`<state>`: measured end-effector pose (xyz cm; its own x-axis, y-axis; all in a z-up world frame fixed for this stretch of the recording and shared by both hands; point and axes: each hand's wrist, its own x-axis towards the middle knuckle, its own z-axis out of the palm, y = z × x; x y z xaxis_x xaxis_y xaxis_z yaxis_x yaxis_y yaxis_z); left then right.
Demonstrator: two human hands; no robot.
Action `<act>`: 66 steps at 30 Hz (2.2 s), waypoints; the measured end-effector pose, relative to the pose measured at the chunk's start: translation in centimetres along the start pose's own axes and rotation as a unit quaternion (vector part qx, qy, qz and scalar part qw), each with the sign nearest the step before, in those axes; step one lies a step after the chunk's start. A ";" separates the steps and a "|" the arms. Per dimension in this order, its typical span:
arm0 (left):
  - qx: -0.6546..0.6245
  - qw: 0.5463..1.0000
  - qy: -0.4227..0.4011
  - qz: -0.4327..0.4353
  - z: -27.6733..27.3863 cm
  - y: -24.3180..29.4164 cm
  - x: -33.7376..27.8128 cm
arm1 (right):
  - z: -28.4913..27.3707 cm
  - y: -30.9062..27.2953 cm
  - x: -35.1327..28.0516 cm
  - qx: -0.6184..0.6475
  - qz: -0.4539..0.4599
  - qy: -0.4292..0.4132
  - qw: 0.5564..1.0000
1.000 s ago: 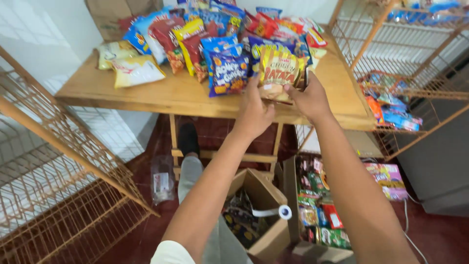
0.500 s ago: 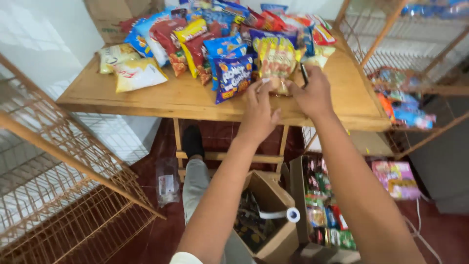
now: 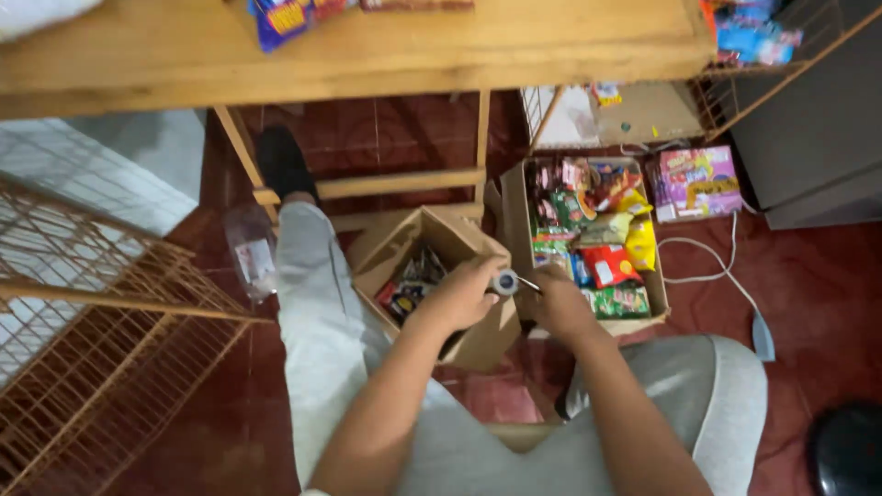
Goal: Labeling and applying tape to individual bags of snacks on a low shelf.
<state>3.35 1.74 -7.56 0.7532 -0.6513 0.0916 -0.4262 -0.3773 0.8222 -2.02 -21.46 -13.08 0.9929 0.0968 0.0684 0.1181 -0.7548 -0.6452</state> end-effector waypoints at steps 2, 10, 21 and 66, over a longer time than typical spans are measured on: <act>0.004 1.000 -0.028 0.006 1.5 -1.8 0.0 | 1.1 -0.4 -0.5 -0.016 -0.008 -0.013 1.000; 0.060 0.993 -0.072 -0.069 1.3 -3.4 1.4 | 4.3 1.6 0.8 -0.033 -0.032 -0.026 0.999; 0.067 0.987 -0.098 -0.112 -0.2 -2.3 1.1 | 4.4 0.0 0.6 -0.080 0.082 -0.042 0.993; -0.261 0.962 0.046 0.071 -3.6 10.1 0.3 | -11.2 -8.8 -3.0 0.393 0.098 -0.061 0.912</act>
<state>1.11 0.13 2.79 0.7579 -0.6014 0.2528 -0.2361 0.1084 0.9657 -5.88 -22.34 0.89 0.9800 0.1174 -0.1607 -0.1531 -0.0713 -0.9856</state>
